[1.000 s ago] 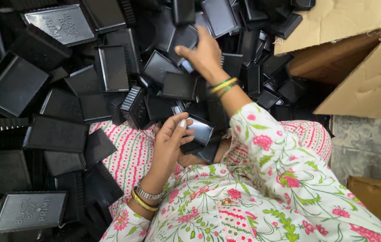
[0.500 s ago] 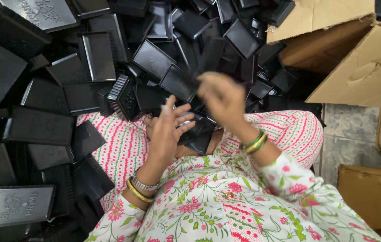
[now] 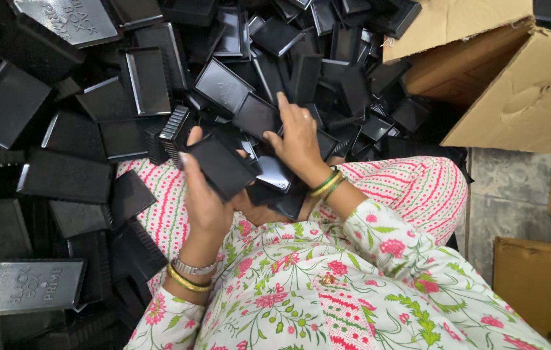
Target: The person sits on the floor among a large pile of black plastic boxes and repeatedly picks one up, fits its lid onto the base by pressing the edges, and tosses the closed box back onto the pile, working one box at a time.
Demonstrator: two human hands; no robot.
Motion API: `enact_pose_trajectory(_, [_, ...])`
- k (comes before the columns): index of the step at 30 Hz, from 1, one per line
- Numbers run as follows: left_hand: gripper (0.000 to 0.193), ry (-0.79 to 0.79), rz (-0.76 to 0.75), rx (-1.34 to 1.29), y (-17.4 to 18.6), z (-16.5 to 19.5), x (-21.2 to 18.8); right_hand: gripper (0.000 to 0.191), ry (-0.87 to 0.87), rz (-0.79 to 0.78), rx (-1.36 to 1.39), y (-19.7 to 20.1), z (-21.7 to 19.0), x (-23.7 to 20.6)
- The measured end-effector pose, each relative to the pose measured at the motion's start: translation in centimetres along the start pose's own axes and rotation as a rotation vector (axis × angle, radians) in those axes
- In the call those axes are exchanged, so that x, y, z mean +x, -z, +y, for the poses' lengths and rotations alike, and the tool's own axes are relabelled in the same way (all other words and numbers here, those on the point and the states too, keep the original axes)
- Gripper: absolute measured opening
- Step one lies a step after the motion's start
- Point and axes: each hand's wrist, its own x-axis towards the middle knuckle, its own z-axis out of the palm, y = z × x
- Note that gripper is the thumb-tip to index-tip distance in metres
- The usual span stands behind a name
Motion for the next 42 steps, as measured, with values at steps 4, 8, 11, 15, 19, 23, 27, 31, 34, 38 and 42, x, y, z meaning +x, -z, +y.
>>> enact_pose_trajectory(4, [0.057, 0.081, 0.033, 0.088, -1.1, 0.0, -0.1, 0.038, -0.149, -0.037, 0.096, 0.5, 1.0, -0.6])
enact_pose_trajectory(8, [0.065, 0.075, -0.056, 0.215, -1.7, 0.0, -0.5, 0.05, -0.247, -0.259, 0.449, 4.0, -1.3, -3.9])
enact_pose_trajectory(11, [0.066, 0.095, -0.115, 0.27, -2.0, -0.3, -0.4, 0.064, 0.128, -0.373, 0.791, 6.8, -2.7, -5.8])
enact_pose_trajectory(15, [0.065, 0.126, -0.164, 0.282, -2.3, -0.9, -0.3, 0.068, -0.24, -0.584, 1.062, 9.1, -2.5, -5.9])
enact_pose_trajectory(19, [0.068, 0.172, -0.156, 0.295, -2.7, -1.4, -0.3, 0.064, -0.315, -0.612, 0.957, 10.0, -2.2, -6.3])
enact_pose_trajectory(23, [0.074, 0.111, -0.212, 0.335, -2.5, -1.9, -0.4, 0.058, -0.019, -0.504, 0.825, 10.1, -3.0, -6.9])
enact_pose_trajectory(27, [0.076, 0.1, -0.218, 0.399, -1.9, -2.5, -0.4, 0.072, 0.11, -0.417, 0.708, 9.7, -3.1, -7.7])
enact_pose_trajectory(31, [0.052, 0.262, -0.109, 0.362, -1.6, -2.6, -0.4, 0.055, -0.147, -0.464, 0.866, 9.2, -1.3, -8.3])
enact_pose_trajectory(34, [0.043, 0.232, -0.096, 0.482, -1.8, -2.8, -0.1, 0.038, -0.306, -0.558, 1.108, 9.4, 0.3, -7.6])
enact_pose_trajectory(38, [0.049, 0.316, -0.125, 0.453, -2.5, -2.8, 0.3, 0.016, -0.355, -0.28, 0.884, 13.8, 3.4, -3.3])
enact_pose_trajectory(42, [0.051, 0.314, -0.091, 0.484, -2.7, -2.3, 0.3, 0.031, -0.288, 0.396, 1.214, 22.0, 7.3, 1.3])
